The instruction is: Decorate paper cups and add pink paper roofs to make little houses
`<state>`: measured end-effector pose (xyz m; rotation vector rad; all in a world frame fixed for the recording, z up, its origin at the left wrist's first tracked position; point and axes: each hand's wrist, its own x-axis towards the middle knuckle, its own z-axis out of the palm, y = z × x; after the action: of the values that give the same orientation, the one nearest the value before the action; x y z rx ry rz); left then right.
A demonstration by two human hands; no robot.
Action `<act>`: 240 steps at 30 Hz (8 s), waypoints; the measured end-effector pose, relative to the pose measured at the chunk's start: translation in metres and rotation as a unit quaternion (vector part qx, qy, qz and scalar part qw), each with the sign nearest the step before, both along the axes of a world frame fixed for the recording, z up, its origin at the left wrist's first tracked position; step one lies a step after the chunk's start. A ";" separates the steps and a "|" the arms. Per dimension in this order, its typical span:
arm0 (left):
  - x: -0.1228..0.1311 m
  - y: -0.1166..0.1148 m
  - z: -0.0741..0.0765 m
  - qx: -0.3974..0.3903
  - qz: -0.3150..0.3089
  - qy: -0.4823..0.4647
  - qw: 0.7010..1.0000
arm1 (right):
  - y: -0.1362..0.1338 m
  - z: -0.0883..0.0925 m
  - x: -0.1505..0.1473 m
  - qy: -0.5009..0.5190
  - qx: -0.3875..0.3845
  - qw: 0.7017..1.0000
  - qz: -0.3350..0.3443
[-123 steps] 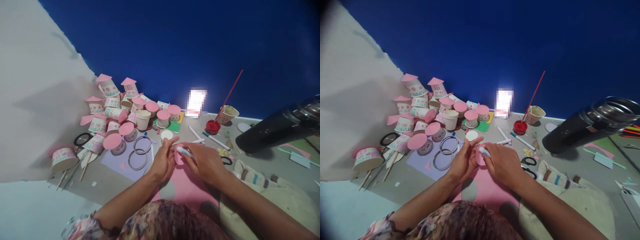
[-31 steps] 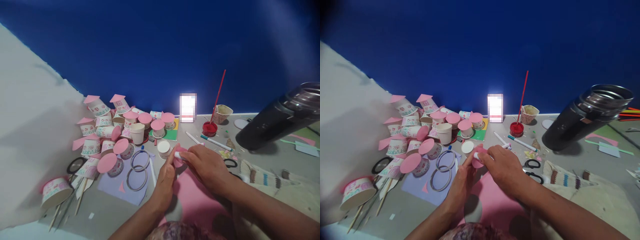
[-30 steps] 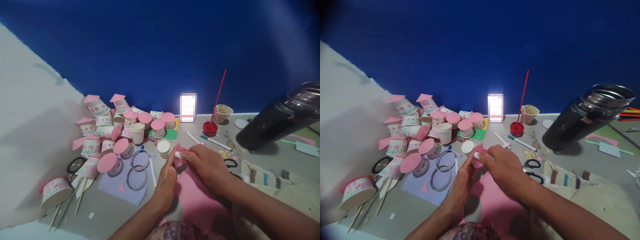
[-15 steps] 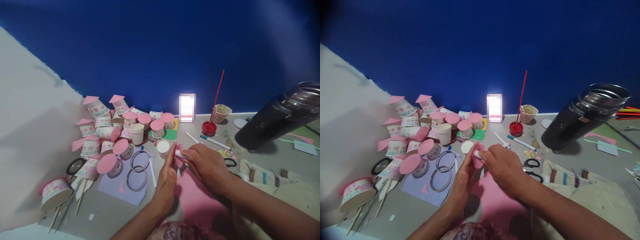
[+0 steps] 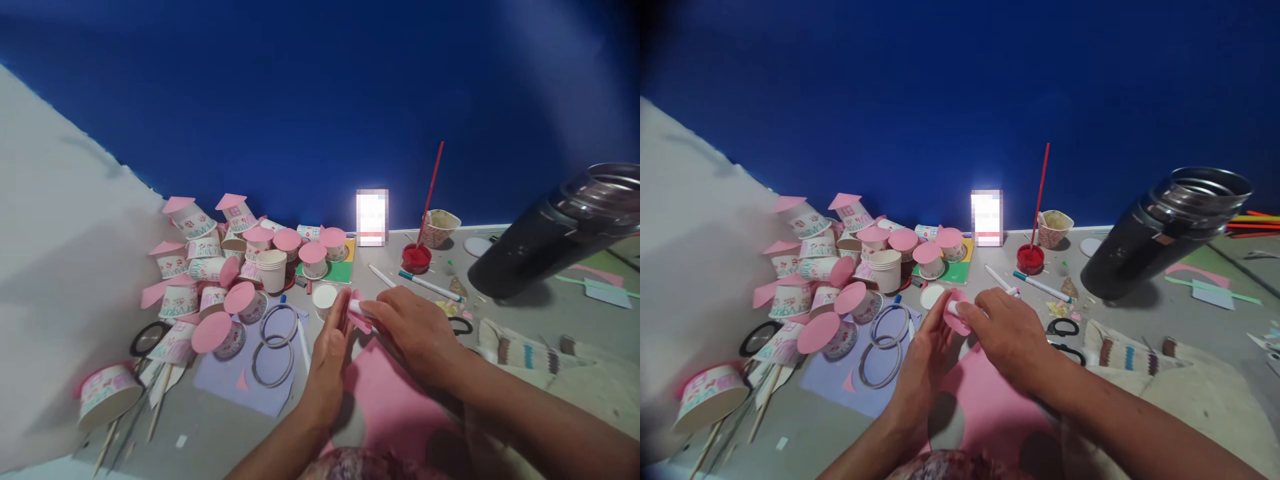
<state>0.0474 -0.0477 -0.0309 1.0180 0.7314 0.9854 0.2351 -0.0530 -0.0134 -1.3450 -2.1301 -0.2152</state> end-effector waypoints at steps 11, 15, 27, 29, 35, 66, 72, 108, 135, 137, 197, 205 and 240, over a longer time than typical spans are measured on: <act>0.000 -0.008 0.002 0.087 -0.015 0.068 0.994 | -0.002 0.000 0.000 0.009 0.012 1.000 -0.027; 0.004 -0.007 0.005 0.042 -0.001 0.016 0.999 | 0.000 0.003 -0.002 0.025 0.001 0.998 -0.049; 0.007 0.016 0.023 -0.212 -0.016 -0.157 0.964 | -0.003 0.000 -0.001 0.027 -0.047 0.999 0.001; 0.006 0.017 0.021 -0.209 -0.015 -0.151 0.966 | -0.002 -0.002 -0.002 0.018 -0.039 0.999 0.010; 0.009 0.017 0.019 -0.196 -0.010 -0.129 0.972 | 0.000 -0.003 -0.006 0.001 -0.044 0.999 0.010; -0.002 0.029 0.027 -0.292 -0.111 -0.196 0.930 | 0.027 0.011 0.026 0.613 -0.385 0.686 0.077; -0.029 0.034 0.058 -0.230 -0.007 -0.116 0.966 | 0.053 -0.011 0.057 0.534 -0.219 0.808 -0.120; -0.066 0.091 0.046 0.384 0.086 0.491 0.777 | 0.044 -0.007 0.048 0.077 -0.143 0.939 -0.302; -0.031 0.065 -0.009 0.193 0.114 0.458 0.861 | 0.062 -0.019 0.047 0.167 -0.196 0.933 -0.252; -0.027 0.069 -0.009 0.218 0.123 0.462 0.851 | 0.055 -0.014 0.046 0.176 -0.176 0.943 -0.220; -0.011 0.035 0.021 0.475 0.121 0.518 0.701 | 0.003 0.038 0.019 0.171 -0.215 0.961 0.012; -0.007 0.028 0.019 0.492 0.039 0.521 0.696 | -0.001 0.034 0.009 0.201 -0.119 0.971 0.059; -0.010 0.025 0.025 0.530 0.071 0.441 0.721 | 0.015 0.056 0.033 0.324 -0.331 0.885 -0.056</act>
<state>0.0371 -0.0224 -0.0060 2.5978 1.0221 1.0159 0.2677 -0.0380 0.0421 -1.6015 -1.5789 0.8822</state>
